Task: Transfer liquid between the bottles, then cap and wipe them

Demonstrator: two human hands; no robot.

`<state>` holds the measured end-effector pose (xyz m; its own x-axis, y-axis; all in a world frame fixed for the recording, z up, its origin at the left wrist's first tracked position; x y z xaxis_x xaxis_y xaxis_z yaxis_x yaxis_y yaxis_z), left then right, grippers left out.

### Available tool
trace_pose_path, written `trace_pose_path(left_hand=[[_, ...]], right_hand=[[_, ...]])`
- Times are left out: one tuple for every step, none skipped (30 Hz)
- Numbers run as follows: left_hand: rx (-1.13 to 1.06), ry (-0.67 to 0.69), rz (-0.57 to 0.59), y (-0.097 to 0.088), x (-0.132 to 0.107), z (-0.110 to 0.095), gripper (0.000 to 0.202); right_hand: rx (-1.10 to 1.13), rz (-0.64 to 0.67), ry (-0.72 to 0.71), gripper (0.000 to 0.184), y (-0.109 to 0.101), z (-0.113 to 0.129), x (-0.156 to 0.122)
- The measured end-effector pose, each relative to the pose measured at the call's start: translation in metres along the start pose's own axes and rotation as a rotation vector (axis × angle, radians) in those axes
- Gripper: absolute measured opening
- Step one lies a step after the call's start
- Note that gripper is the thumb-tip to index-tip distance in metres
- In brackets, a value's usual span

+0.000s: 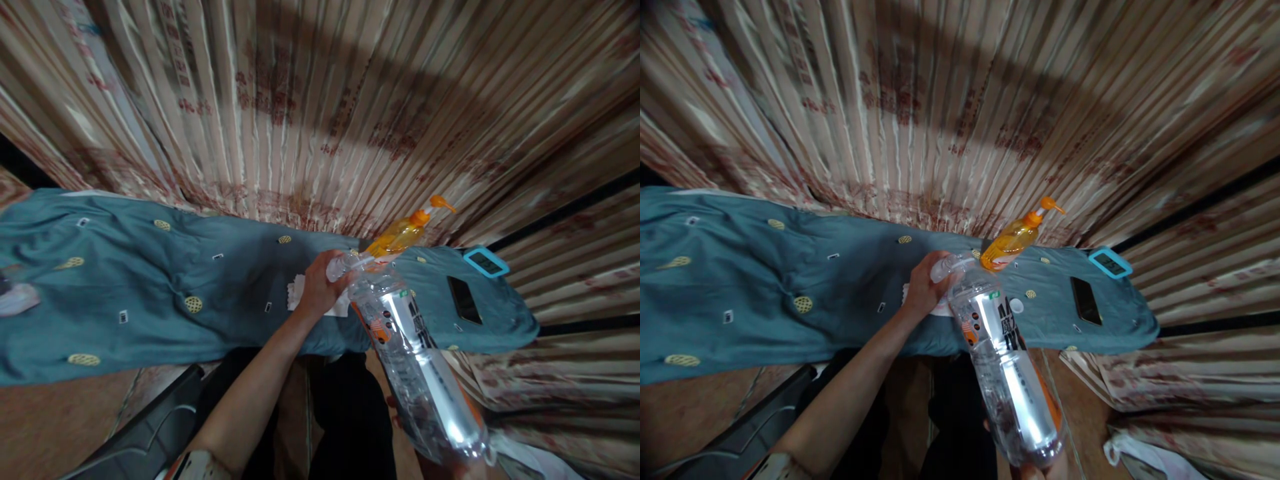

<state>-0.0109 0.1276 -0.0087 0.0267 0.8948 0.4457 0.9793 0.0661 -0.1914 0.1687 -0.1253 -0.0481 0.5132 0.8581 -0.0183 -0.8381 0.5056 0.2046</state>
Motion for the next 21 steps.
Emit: trace_pose_path(left_hand=[[-0.001, -0.003, 0.001, 0.0, 0.0, 0.0, 0.036], [-0.004, -0.007, 0.002, 0.0, 0.0, -0.001, 0.036], [-0.009, -0.011, 0.006, 0.0, 0.0, -0.001, 0.035], [-0.016, -0.016, 0.009, 0.0, 0.0, -0.001, 0.034], [-0.024, -0.02, 0.01, 0.001, 0.0, -0.001, 0.034], [-0.029, -0.024, 0.01, 0.001, 0.0, -0.001, 0.034], [-0.03, -0.028, 0.007, 0.002, 0.0, -0.002, 0.034], [-0.028, -0.03, -0.001, 0.002, 0.0, -0.002, 0.034], [-0.024, -0.032, -0.007, 0.002, 0.0, -0.002, 0.035], [-0.02, -0.033, -0.01, 0.002, 0.0, -0.002, 0.035], [-0.015, -0.033, -0.007, 0.002, 0.0, -0.002, 0.034], [-0.011, -0.032, -0.002, 0.002, 0.0, -0.002, 0.033], [-0.009, -0.031, 0.003, 0.002, 0.0, -0.002, 0.032], [-0.008, -0.03, 0.005, 0.002, 0.0, -0.002, 0.032], [-0.006, -0.028, 0.002, 0.002, 0.0, -0.002, 0.032], [-0.004, -0.024, -0.004, 0.002, 0.0, -0.001, 0.033], [-0.003, -0.02, -0.011, 0.003, 0.0, -0.001, 0.034], [-0.002, -0.016, -0.016, 0.003, -0.001, 0.0, 0.034], [-0.002, -0.012, -0.018, 0.003, -0.001, 0.001, 0.035], [-0.003, -0.011, -0.017, 0.004, -0.001, 0.001, 0.035], [-0.004, -0.012, -0.016, 0.004, -0.001, 0.002, 0.035]], right_hand=[[0.006, -0.005, -0.013, 0.095, 0.0, 0.0, -0.001], [0.01, 0.004, -0.016, 0.095, -0.001, 0.001, 0.001], [0.013, 0.022, -0.005, 0.094, -0.003, 0.002, 0.005], [0.012, 0.048, 0.025, 0.092, -0.008, 0.004, 0.011], [0.009, 0.071, 0.068, 0.087, -0.013, 0.007, 0.018], [0.006, 0.08, 0.129, 0.079, -0.019, 0.01, 0.025], [0.0, 0.094, 0.205, 0.073, -0.023, 0.012, 0.032], [-0.002, 0.1, 0.254, 0.071, -0.025, 0.015, 0.036], [-0.012, 0.111, 0.298, 0.07, -0.025, 0.017, 0.038], [-0.02, 0.105, 0.303, 0.07, -0.023, 0.017, 0.037], [-0.027, 0.088, 0.279, 0.071, -0.019, 0.018, 0.033], [-0.027, 0.047, 0.213, 0.074, -0.014, 0.017, 0.028], [-0.015, 0.001, 0.132, 0.077, -0.009, 0.016, 0.022], [-0.005, -0.02, 0.069, 0.079, -0.005, 0.016, 0.017], [-0.003, -0.021, 0.035, 0.08, -0.002, 0.015, 0.013], [-0.003, -0.012, 0.034, 0.08, -0.003, 0.014, 0.012], [-0.004, -0.004, 0.059, 0.079, -0.006, 0.015, 0.015], [-0.005, -0.011, 0.105, 0.075, -0.011, 0.015, 0.019], [-0.003, -0.022, 0.173, 0.07, -0.018, 0.017, 0.026], [-0.005, -0.029, 0.237, 0.064, -0.025, 0.018, 0.033], [-0.01, -0.025, 0.297, 0.061, -0.031, 0.02, 0.039]])
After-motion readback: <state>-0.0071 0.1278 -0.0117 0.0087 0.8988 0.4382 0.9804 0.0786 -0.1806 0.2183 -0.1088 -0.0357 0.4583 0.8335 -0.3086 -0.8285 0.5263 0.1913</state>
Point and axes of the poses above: each hand's wrist, its own x-axis towards the middle knuckle, its own y-axis out of the palm, z = x × y, the point moved 1 cm from there along x, towards the middle knuckle, and after that the axes turned 6 degrees about x, right-handed, at the moved point
